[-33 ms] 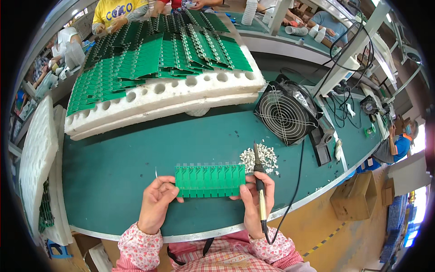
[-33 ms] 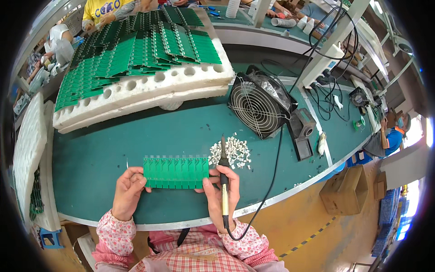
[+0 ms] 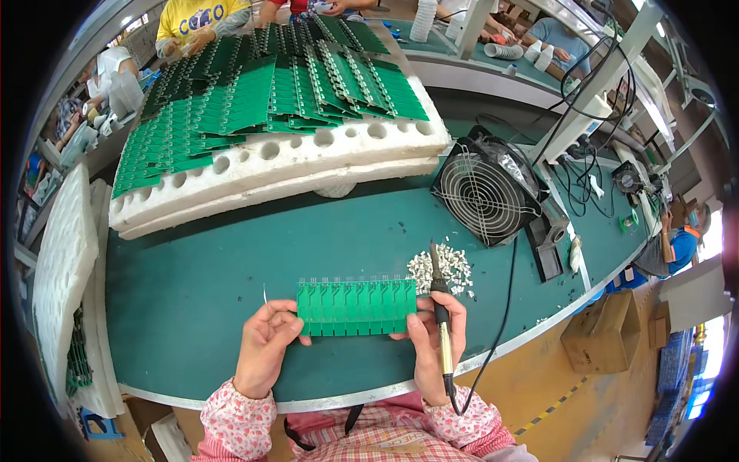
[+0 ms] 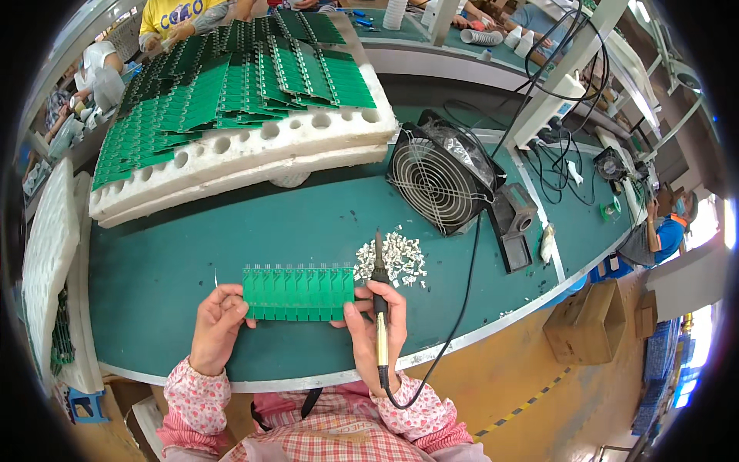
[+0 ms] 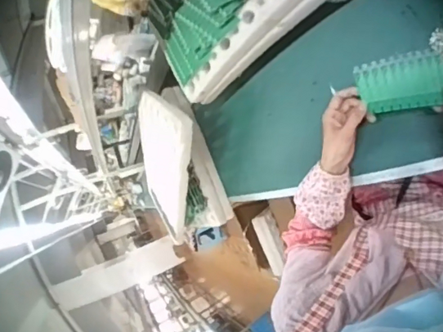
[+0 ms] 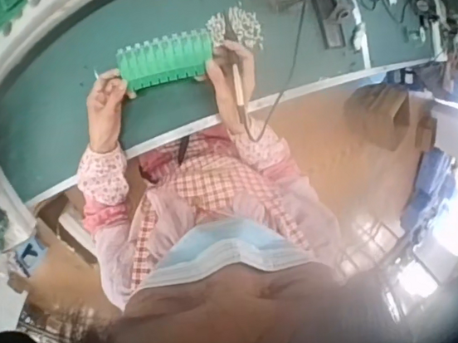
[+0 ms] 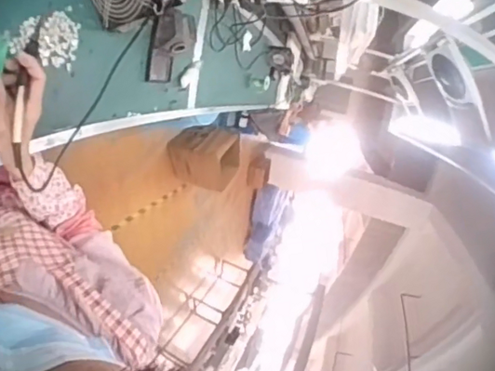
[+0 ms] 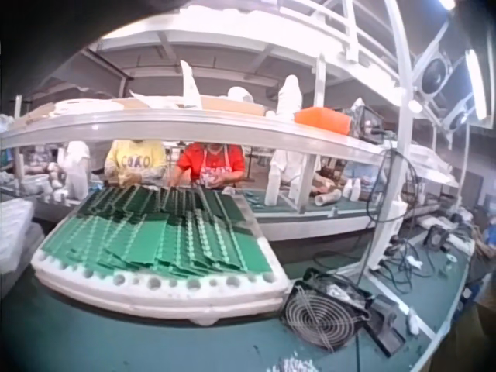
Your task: The person solders electronic components onto a printed circuit board using a soldering iron and solder wire.
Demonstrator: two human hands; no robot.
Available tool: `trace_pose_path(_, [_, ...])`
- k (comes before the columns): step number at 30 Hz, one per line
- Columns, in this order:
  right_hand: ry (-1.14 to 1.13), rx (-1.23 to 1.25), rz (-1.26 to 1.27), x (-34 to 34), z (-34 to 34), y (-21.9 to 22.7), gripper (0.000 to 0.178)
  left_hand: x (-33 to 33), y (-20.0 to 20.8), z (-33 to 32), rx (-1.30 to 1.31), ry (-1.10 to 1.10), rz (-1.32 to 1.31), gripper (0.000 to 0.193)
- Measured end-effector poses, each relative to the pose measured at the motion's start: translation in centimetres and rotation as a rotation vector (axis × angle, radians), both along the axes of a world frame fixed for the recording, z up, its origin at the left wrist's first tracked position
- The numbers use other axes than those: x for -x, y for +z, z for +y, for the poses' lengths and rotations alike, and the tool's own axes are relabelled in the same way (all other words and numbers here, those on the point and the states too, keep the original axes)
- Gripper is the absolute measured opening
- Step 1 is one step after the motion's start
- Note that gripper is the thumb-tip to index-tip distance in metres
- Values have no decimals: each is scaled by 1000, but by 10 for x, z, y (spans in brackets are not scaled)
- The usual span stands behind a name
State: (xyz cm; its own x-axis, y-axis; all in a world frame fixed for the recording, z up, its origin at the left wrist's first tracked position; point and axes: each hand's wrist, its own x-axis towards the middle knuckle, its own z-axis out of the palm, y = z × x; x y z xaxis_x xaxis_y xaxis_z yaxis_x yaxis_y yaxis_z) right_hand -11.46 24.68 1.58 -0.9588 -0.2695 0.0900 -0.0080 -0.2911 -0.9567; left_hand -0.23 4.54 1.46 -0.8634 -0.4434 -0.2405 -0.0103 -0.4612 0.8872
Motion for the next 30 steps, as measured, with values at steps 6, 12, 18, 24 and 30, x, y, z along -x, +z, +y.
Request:
trace_pose_path(6, [21,-17,-26,2,0,-2,41,1,0,0,-45,-10,-5,22])
trace_pose_path(12, [37,-11,-22,2,-2,-2,41,-1,3,-2,-60,-12,-9,20])
trace_pose_path(18, [47,-18,-16,4,-3,-2,40,2,2,-3,-67,-25,-1,22])
trace_pose_path(24, [32,-5,-50,4,0,0,40,2,3,-1,-80,-54,-3,22])
trace_pose_path(30, [46,-17,-72,3,-2,2,39,-1,-1,-4,-96,-62,2,25])
